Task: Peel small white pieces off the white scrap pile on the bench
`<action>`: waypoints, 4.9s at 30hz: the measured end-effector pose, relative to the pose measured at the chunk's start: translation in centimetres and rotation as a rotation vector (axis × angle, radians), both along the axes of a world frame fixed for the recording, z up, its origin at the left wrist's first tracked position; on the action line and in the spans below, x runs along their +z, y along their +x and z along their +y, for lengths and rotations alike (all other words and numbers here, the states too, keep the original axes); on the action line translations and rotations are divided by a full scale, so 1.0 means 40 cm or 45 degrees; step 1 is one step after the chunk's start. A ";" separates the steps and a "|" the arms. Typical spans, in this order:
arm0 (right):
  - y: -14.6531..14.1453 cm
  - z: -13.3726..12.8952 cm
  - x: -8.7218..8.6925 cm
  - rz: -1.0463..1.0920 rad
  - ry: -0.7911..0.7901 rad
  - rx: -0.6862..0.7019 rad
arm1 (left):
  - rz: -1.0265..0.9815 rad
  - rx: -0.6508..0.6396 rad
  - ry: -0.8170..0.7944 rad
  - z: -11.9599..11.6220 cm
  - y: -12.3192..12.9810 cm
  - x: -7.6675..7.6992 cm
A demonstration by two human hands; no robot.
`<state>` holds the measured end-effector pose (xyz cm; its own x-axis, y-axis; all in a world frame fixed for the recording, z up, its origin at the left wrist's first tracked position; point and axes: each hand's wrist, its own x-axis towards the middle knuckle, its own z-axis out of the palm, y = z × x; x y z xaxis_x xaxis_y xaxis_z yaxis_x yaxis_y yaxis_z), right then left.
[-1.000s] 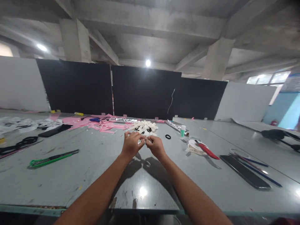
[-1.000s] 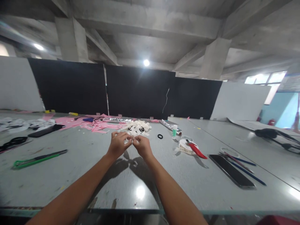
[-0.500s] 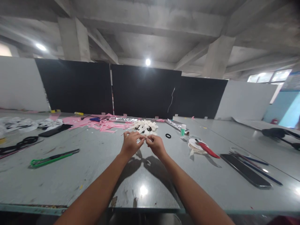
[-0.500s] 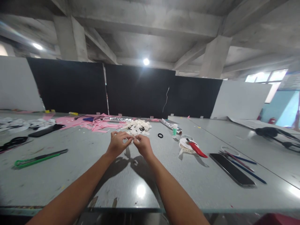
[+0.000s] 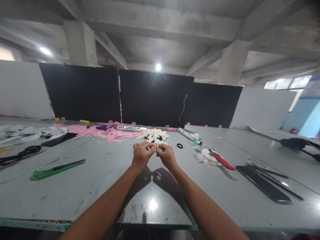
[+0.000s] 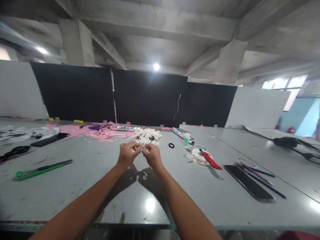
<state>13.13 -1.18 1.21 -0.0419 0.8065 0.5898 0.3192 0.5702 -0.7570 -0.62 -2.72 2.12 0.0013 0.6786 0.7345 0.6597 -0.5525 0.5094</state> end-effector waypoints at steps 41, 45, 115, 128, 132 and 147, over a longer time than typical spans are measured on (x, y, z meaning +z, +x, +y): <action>0.004 0.000 0.000 -0.189 0.121 -0.128 | -0.274 -0.131 -0.159 0.038 -0.010 -0.026; 0.005 0.001 0.003 -0.173 0.084 -0.160 | -0.258 -0.178 -0.156 0.040 -0.011 -0.028; 0.020 -0.019 0.044 0.082 -0.187 0.264 | -0.764 -0.645 -0.596 0.021 -0.032 0.010; 0.022 -0.013 0.043 0.082 -0.249 0.293 | -0.686 -0.705 -0.567 0.033 -0.034 -0.008; 0.022 -0.008 0.037 0.043 -0.232 0.243 | -0.631 -0.675 -0.532 0.042 -0.036 -0.015; 0.009 -0.002 0.015 0.010 -0.186 0.146 | -0.612 -0.562 -0.527 0.045 -0.033 -0.010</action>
<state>13.48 -1.28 1.80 -0.1343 0.8740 0.4671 0.2522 0.4860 -0.8368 -1.96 -0.94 1.73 0.0803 0.9088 0.4095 0.0764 -0.4153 0.9065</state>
